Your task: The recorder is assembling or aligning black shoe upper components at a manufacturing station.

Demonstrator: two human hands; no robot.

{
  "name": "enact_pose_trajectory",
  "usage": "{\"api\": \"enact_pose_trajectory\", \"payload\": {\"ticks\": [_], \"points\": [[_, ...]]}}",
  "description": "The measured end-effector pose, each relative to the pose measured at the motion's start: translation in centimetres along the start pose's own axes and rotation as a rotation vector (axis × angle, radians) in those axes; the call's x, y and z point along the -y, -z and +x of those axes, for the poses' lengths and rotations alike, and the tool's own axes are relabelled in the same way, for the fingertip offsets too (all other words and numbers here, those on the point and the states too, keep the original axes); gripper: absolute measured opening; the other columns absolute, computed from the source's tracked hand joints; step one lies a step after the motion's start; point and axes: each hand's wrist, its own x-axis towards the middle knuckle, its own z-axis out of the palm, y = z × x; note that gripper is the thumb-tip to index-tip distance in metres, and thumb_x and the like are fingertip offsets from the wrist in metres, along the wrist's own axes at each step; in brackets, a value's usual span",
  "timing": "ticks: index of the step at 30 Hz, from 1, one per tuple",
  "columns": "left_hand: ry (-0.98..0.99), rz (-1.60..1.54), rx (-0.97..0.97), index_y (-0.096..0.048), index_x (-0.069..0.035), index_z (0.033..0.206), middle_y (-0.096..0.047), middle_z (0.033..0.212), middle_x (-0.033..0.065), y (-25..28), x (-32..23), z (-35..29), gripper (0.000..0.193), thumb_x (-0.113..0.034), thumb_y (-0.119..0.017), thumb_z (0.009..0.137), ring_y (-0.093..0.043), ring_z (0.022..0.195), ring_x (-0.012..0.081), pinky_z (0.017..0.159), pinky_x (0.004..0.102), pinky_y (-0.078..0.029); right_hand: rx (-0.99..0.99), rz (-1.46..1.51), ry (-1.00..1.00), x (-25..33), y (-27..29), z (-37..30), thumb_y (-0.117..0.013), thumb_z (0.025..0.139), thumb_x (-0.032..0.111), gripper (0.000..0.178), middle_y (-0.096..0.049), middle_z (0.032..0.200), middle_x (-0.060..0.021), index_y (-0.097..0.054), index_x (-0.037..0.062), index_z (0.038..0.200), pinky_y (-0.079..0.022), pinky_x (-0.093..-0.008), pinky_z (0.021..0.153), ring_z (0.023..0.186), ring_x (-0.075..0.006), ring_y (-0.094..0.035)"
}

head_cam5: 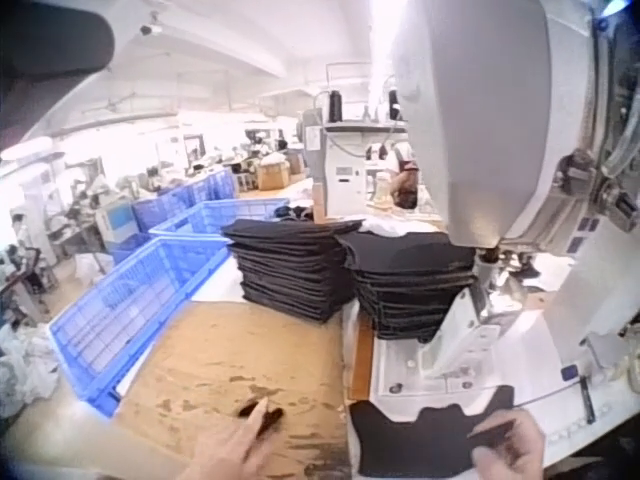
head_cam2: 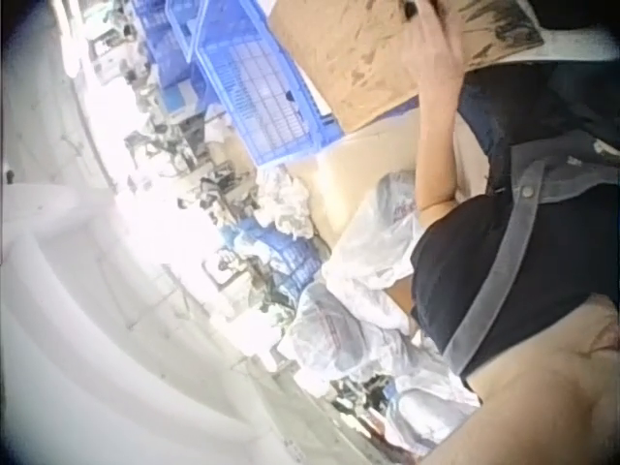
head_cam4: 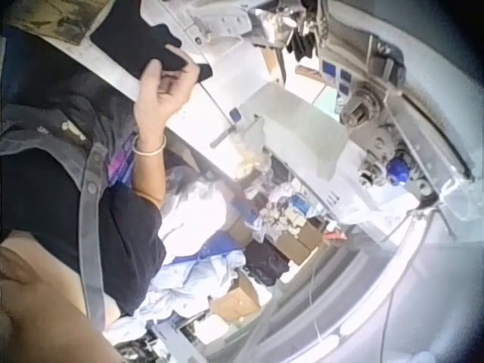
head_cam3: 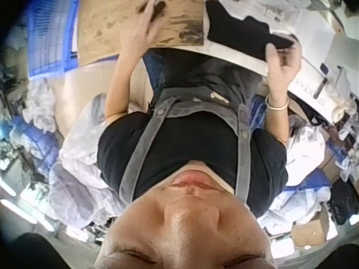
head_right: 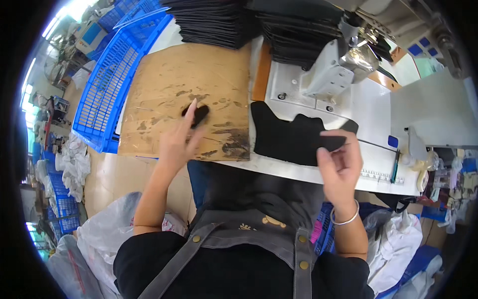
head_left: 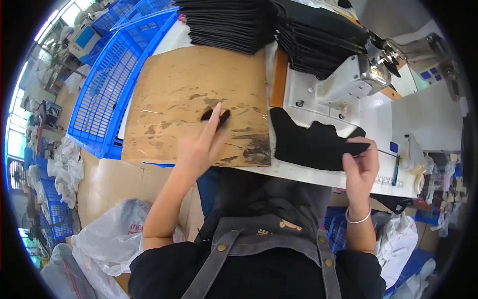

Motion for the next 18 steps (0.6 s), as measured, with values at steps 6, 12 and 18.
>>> {"api": "enact_pose_trajectory", "payload": {"ticks": [6, 12, 18], "points": [[0.301, -0.417, 0.123, -0.049, -0.003, 0.132, -0.065, 0.097, 0.0129, -1.9, -1.3, -0.7, 0.047, -0.01, -0.063, 0.087, -0.063, 0.087, 0.0274, 0.075, 0.0354, -0.052, -0.104, 0.063, 0.005, 1.1, 5.3, -0.4, -0.063, 0.08, -0.002, 0.036, -0.053, 0.098, -0.0019, -0.051, -0.0009, 0.115, -0.042, -0.0204, 0.078, 0.086, -0.0078, -0.05], [-0.152, -0.128, 0.03, -0.064, -0.001, 0.106, -0.064, 0.105, 0.0129, -2.4, -3.1, 1.9, 0.028, -0.009, -0.071, 0.079, -0.06, 0.092, 0.0285, 0.083, 0.033, -0.047, 0.283, -0.032, 0.139, 2.1, 6.2, 1.2, -0.057, 0.07, -0.009, 0.026, -0.058, 0.085, -0.0086, -0.063, 0.0001, 0.093, -0.042, -0.0251, 0.071, 0.078, -0.0173, -0.054], [0.16, -0.868, 0.937, -0.058, -0.002, 0.118, -0.067, 0.098, 0.0162, -4.0, -11.6, 4.4, 0.052, -0.018, -0.078, 0.073, -0.065, 0.082, 0.0213, 0.074, 0.0321, -0.049, 0.733, -0.239, -0.083, 2.9, 0.5, 3.5, -0.063, 0.075, -0.002, 0.022, -0.061, 0.077, -0.0038, -0.063, 0.0011, 0.097, -0.044, -0.0255, 0.063, 0.067, -0.0118, -0.056]]}}
